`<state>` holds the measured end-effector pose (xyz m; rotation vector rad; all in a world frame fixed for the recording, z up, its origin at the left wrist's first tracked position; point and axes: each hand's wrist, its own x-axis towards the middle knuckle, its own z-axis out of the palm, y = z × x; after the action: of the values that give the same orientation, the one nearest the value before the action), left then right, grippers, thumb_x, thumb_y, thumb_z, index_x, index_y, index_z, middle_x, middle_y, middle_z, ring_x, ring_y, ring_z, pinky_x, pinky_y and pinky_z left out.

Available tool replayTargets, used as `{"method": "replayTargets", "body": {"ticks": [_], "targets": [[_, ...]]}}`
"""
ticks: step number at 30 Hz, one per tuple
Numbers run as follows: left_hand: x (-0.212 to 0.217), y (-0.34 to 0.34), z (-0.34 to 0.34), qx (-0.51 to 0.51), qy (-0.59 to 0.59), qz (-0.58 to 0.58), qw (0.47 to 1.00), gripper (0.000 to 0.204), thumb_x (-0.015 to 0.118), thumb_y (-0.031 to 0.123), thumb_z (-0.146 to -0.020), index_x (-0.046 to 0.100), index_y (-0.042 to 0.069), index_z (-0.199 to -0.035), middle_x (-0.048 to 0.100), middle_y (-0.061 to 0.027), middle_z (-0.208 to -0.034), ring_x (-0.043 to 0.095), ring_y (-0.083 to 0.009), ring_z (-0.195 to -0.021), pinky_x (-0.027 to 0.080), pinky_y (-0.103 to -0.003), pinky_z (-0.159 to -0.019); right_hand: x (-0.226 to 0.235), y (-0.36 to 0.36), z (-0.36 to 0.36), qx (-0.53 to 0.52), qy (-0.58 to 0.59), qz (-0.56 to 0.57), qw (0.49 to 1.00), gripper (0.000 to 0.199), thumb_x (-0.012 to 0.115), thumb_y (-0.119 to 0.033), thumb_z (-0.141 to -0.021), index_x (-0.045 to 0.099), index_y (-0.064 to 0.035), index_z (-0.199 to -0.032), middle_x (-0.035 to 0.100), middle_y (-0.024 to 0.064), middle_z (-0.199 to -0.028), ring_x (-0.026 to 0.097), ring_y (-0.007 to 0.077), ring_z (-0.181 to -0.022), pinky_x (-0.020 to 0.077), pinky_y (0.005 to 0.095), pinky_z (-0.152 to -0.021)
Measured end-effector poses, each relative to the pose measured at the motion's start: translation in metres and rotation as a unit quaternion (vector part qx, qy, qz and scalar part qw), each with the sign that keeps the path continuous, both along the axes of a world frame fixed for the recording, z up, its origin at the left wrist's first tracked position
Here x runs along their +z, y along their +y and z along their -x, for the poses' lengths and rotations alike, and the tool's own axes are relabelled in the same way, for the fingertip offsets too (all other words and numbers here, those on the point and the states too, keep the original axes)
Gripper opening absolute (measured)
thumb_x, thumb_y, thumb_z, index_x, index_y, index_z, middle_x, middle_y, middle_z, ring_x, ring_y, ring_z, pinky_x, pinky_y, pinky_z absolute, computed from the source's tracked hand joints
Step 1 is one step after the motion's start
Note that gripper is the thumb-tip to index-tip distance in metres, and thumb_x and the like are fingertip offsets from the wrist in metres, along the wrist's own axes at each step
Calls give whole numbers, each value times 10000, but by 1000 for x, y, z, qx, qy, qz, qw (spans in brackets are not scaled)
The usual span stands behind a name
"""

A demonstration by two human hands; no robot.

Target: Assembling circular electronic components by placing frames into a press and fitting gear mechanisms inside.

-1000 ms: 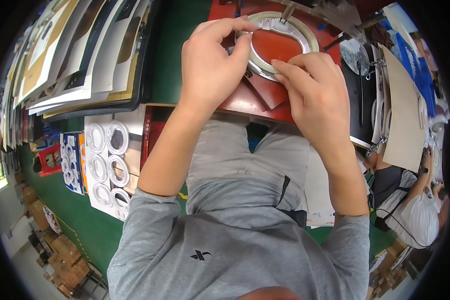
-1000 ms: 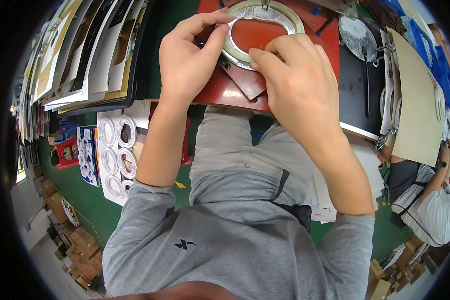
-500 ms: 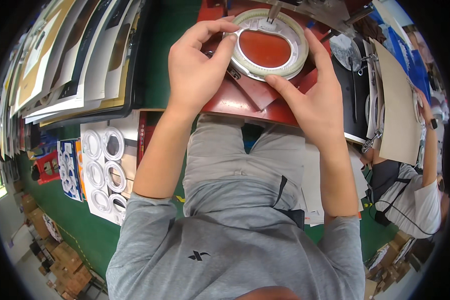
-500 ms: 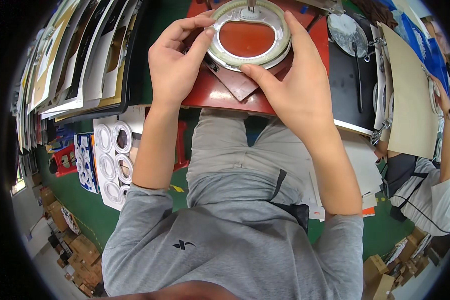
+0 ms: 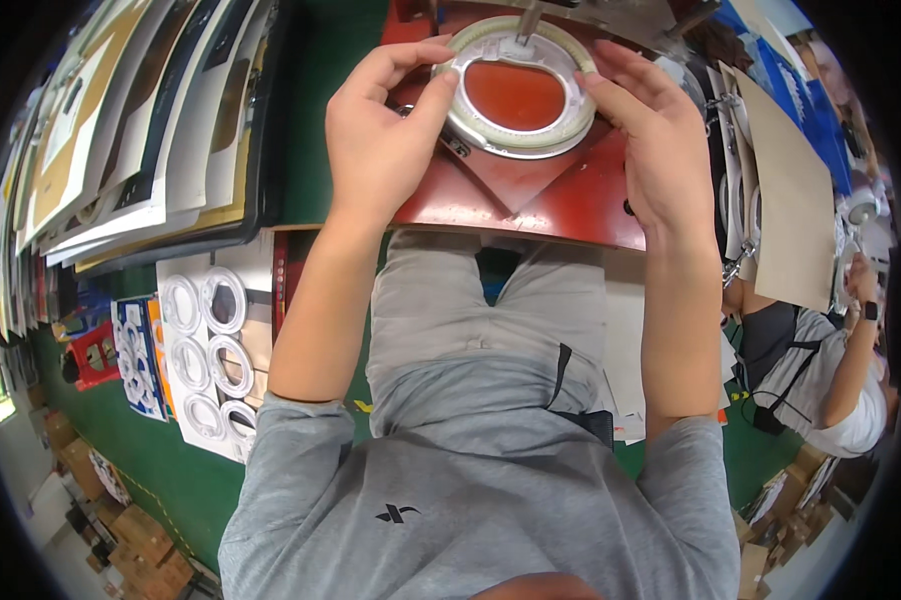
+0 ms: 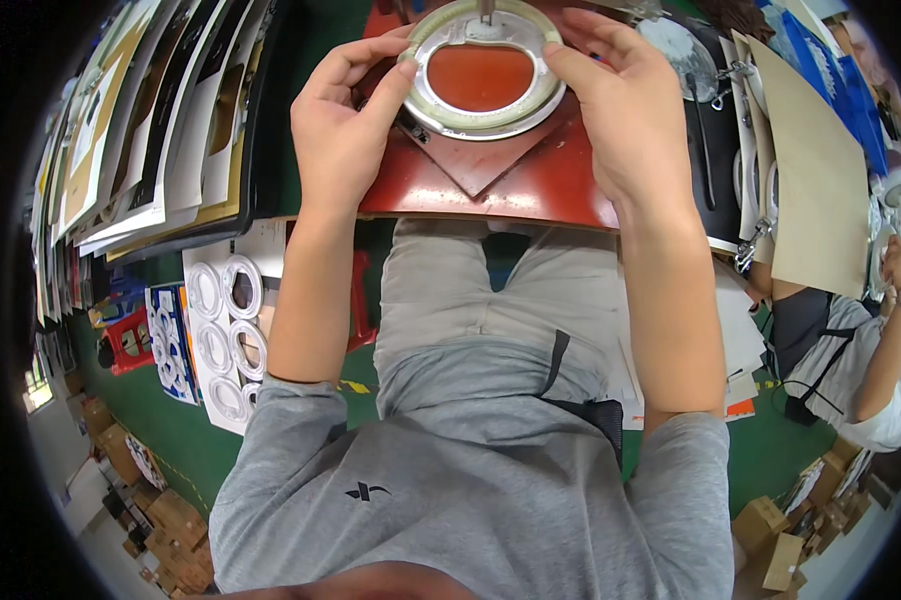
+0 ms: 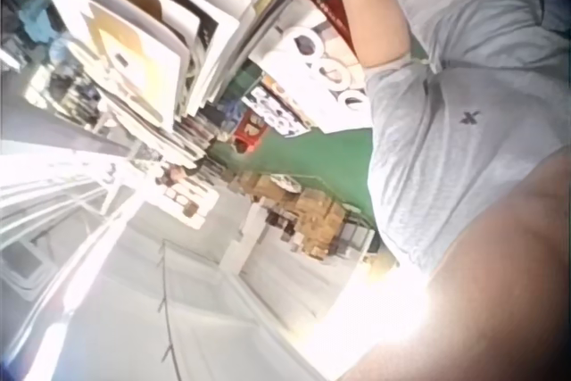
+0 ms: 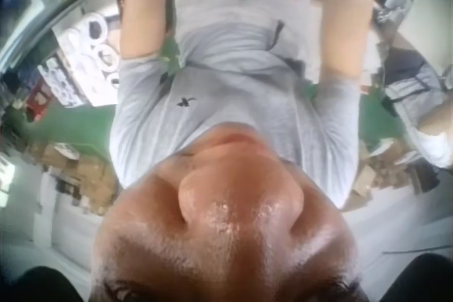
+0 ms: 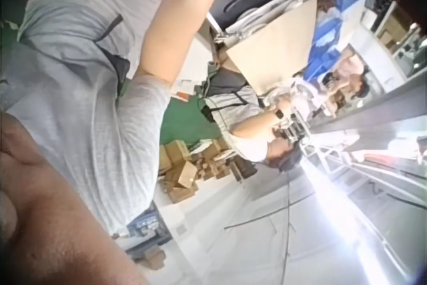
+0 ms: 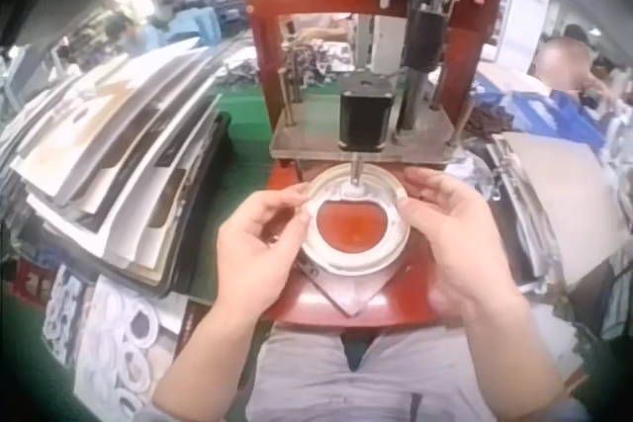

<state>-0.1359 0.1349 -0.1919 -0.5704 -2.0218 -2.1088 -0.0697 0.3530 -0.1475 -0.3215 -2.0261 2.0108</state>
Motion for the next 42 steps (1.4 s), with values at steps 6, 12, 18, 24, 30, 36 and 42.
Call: {"method": "replayTargets", "body": {"ticks": [6,12,18,24,30,36,42], "targets": [[2,0,0,-18,-19,-1,1000,210,725,-4,-945,693,-46,-1149,735,-142,-1242,687,-179,-1143,512,-300,-1031,20,12,7,32,-97,34,994,492,735,-116,-923,605,83,-1354,710,136,-1155,669,205,-1039,524,305,-920],[-5,-10,3,-25,-2,12,1000,201,672,-24,-989,667,-52,-1188,715,-127,-1226,666,-172,-1136,493,-311,-1043,20,3,19,-21,-140,140,980,308,799,-17,-786,723,74,-1071,730,151,-938,667,205,-781,514,325,-662],[-1,0,1,-44,-31,-13,998,166,647,-25,-1005,644,-50,-1169,704,-156,-1268,667,-178,-1151,492,-309,-1052,21,11,19,7,-189,106,976,323,779,-142,-915,703,43,-1168,724,110,-968,622,139,-790,455,257,-671],[-7,-12,2,-22,-13,8,1000,179,675,-23,-984,666,-43,-1162,712,-132,-1237,664,-173,-1142,496,-307,-1037,2,-24,19,-100,-57,34,993,256,751,-91,-922,709,59,-1125,756,155,-1010,718,228,-913,566,360,-822],[-3,0,0,-6,-18,9,1000,212,741,18,-941,702,-39,-1142,750,-97,-1167,691,-139,-1078,526,-256,-926,-5,-14,9,-95,40,-237,966,324,643,-128,-1012,697,24,-1293,766,154,-1157,709,185,-1032,547,312,-932],[2,3,-1,21,-7,21,1000,193,744,53,-940,714,-35,-1109,778,-124,-1172,725,-133,-1072,551,-245,-858,-3,-21,23,-79,48,-340,936,280,629,-134,-1013,731,-45,-1258,781,149,-1059,743,198,-932,545,304,-882],[8,4,-5,57,18,98,993,139,718,37,-932,744,-8,-1061,777,-115,-1130,733,-140,-977,563,-258,-866,-12,-20,29,-66,115,-553,822,308,610,-81,-958,751,-79,-1232,749,175,-1084,692,351,-1011,540,416,-917]]}}
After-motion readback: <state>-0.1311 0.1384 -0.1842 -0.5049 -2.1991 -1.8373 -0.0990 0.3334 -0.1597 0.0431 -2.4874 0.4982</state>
